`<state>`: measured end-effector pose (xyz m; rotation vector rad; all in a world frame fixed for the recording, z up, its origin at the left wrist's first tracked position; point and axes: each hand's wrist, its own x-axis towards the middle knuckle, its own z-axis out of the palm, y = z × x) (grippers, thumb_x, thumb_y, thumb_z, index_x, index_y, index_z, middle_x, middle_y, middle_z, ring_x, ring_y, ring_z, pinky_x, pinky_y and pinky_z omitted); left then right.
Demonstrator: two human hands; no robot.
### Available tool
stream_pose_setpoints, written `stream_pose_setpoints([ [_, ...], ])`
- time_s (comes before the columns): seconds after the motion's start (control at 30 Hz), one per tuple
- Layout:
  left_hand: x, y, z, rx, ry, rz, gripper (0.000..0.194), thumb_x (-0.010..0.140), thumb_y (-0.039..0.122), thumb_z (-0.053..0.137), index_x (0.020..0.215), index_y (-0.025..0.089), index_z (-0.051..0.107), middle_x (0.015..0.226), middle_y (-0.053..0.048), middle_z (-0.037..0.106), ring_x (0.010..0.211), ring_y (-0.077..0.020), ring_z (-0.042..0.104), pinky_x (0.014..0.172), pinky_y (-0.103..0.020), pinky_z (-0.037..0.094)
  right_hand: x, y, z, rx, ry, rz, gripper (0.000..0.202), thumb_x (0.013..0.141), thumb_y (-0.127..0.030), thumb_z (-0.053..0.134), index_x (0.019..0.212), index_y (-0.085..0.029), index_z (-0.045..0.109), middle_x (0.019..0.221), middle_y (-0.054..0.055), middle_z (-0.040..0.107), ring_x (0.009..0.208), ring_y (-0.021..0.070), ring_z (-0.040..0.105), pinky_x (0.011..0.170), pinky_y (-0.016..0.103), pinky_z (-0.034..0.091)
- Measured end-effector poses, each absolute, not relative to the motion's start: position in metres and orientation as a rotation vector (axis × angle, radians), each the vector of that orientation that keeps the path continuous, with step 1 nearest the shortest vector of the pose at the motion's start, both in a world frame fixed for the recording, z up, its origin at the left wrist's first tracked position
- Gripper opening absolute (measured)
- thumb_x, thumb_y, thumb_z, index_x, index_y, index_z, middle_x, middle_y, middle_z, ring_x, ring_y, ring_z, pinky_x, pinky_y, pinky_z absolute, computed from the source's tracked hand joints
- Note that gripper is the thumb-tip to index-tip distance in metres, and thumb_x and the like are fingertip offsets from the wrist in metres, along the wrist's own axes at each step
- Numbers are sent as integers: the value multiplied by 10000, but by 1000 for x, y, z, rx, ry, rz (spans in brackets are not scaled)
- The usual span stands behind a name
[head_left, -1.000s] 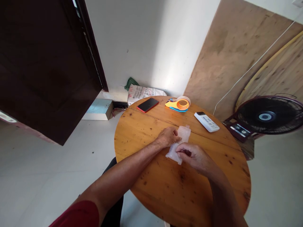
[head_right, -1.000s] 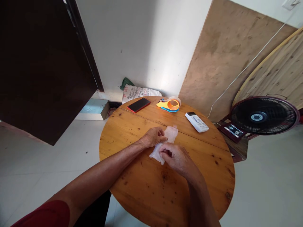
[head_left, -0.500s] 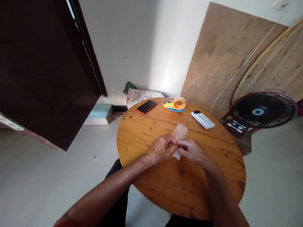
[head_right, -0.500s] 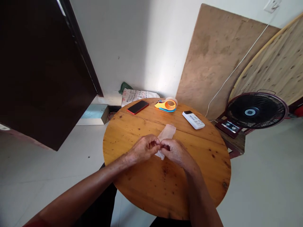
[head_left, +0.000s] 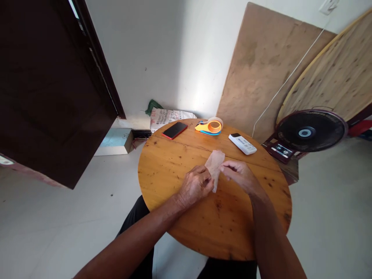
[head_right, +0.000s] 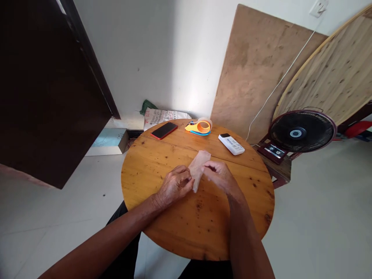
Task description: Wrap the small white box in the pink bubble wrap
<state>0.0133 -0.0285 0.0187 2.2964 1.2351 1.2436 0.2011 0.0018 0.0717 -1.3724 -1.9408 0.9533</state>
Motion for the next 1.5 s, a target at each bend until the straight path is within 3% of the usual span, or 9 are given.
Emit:
stream_pose_setpoints([
  [0.07, 15, -28, 16, 2339, 1269, 1263, 169, 824, 194, 537, 670, 175, 603, 766, -40, 597, 790, -159, 539, 756, -274, 449, 209, 10, 63, -1522, -1770, 794, 269, 810, -413, 531, 783, -164, 631, 536, -35, 526, 497, 117, 475, 530, 251, 373],
  [0.13, 15, -28, 15, 2370, 1284, 1280, 161, 817, 187, 545, 666, 177, 602, 798, -43, 613, 814, -171, 536, 783, -294, 448, 216, 17, 54, -1657, -1682, 701, 294, 789, -434, 554, 838, -155, 633, 599, -17, 586, 467, 115, 494, 516, 257, 378],
  [0.3, 15, -28, 15, 2373, 1242, 1321, 125, 806, 182, 561, 691, 169, 606, 1044, -68, 654, 945, -193, 576, 883, -341, 442, 216, 26, 36, -1726, -1655, 806, 416, 791, -525, 535, 888, -136, 646, 749, 44, 673, 444, 107, 514, 449, 248, 369],
  [0.43, 15, -26, 12, 2367, 1214, 1310, 127, 816, 180, 551, 697, 174, 596, 1017, -63, 677, 938, -185, 602, 910, -355, 437, 206, 26, 30, -1757, -1542, 952, 496, 763, -557, 571, 1000, -126, 634, 613, 21, 635, 401, 106, 470, 352, 225, 286],
  [0.6, 15, -25, 13, 2362, 1187, 1311, 92, 790, 157, 568, 701, 175, 581, 1031, -51, 677, 909, -175, 607, 907, -341, 448, 192, 23, 35, -1738, -1427, 1069, 520, 748, -520, 605, 1074, -115, 587, 407, -62, 481, 307, 73, 330, 308, 200, 210],
  [0.8, 16, -25, 13, 2376, 1196, 1291, 93, 786, 159, 567, 696, 184, 573, 1005, -48, 675, 911, -183, 614, 898, -340, 463, 183, 26, 30, -1612, -1358, 1100, 412, 650, -477, 673, 878, -149, 574, 417, -84, 460, 310, 62, 322, 294, 193, 183],
  [1.03, 15, -28, 16, 2392, 1244, 1251, 89, 779, 167, 575, 695, 191, 562, 1206, -44, 630, 1005, -206, 608, 925, -365, 460, 180, 30, 23, -1576, -1355, 1084, 299, 608, -430, 682, 688, -180, 539, 429, -75, 467, 334, 65, 345, 338, 207, 226],
  [1.23, 15, -26, 17, 2419, 1201, 1185, 108, 784, 157, 553, 684, 191, 530, 974, -37, 706, 887, -185, 637, 854, -335, 469, 183, 34, 14, -1521, -1453, 974, 286, 638, -433, 661, 647, -180, 529, 480, -75, 456, 409, 78, 368, 394, 218, 271],
  [1.5, 16, -23, 15, 2320, 1244, 1183, 118, 774, 150, 560, 677, 192, 507, 919, -38, 690, 881, -176, 633, 893, -328, 449, 180, 33, 12, -1390, -1517, 824, 261, 682, -409, 652, 665, -166, 559, 578, -54, 490, 539, 96, 402, 511, 226, 335],
])
